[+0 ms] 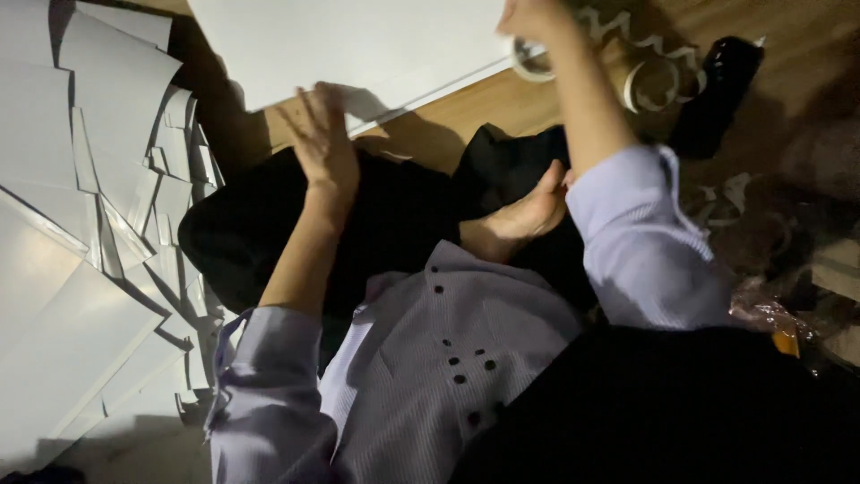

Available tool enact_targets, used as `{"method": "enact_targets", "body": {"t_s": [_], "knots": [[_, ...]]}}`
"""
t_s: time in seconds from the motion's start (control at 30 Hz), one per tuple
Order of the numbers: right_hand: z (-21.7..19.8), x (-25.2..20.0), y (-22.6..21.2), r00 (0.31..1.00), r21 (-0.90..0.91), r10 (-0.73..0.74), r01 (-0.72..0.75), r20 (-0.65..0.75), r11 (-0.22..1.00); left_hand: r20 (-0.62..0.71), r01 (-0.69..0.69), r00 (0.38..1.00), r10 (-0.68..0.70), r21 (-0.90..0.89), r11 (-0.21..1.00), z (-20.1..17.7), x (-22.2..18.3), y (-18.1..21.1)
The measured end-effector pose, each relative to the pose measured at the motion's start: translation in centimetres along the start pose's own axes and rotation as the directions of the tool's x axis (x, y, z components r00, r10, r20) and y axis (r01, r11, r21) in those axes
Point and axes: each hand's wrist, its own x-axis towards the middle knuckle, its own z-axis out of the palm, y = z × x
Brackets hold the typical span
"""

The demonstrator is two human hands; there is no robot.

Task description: The person applies pieces of tape to the edges of several white boards by hand.

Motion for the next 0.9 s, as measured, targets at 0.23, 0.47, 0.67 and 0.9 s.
{"method": "enact_targets", "body": {"t_s": [0.23, 0.47, 0.67, 0.9], "knots": [[7.1, 0.5, 2.1, 0.964, -0.169, -0.152, 0.116, -0.217, 0.979, -0.040, -0.134, 0.990, 0.136, 0.061, 0.989, -8.0, -1.0, 5.8], [7.2, -0.8, 2.0, 0.913, -0.275, -0.253, 0.166, -0.319, 0.947, -0.317, -0.312, 0.908, 0.275, -0.072, 0.947, -4.6, 3.4, 13.8], [10.3, 0.3, 0.8, 0.784, -0.896, -0.558, 0.004, -0.272, 0.443, -0.350, -0.321, 0.898, 0.268, -0.103, 0.942, -3.8, 4.7, 14.5], [5.3, -1.2, -0.1, 0.811, -0.463, -0.268, -0.004, -0.520, 0.886, -0.341, -0.375, 0.882, 0.325, -0.090, 0.923, -7.8, 2.0, 11.3]]}}
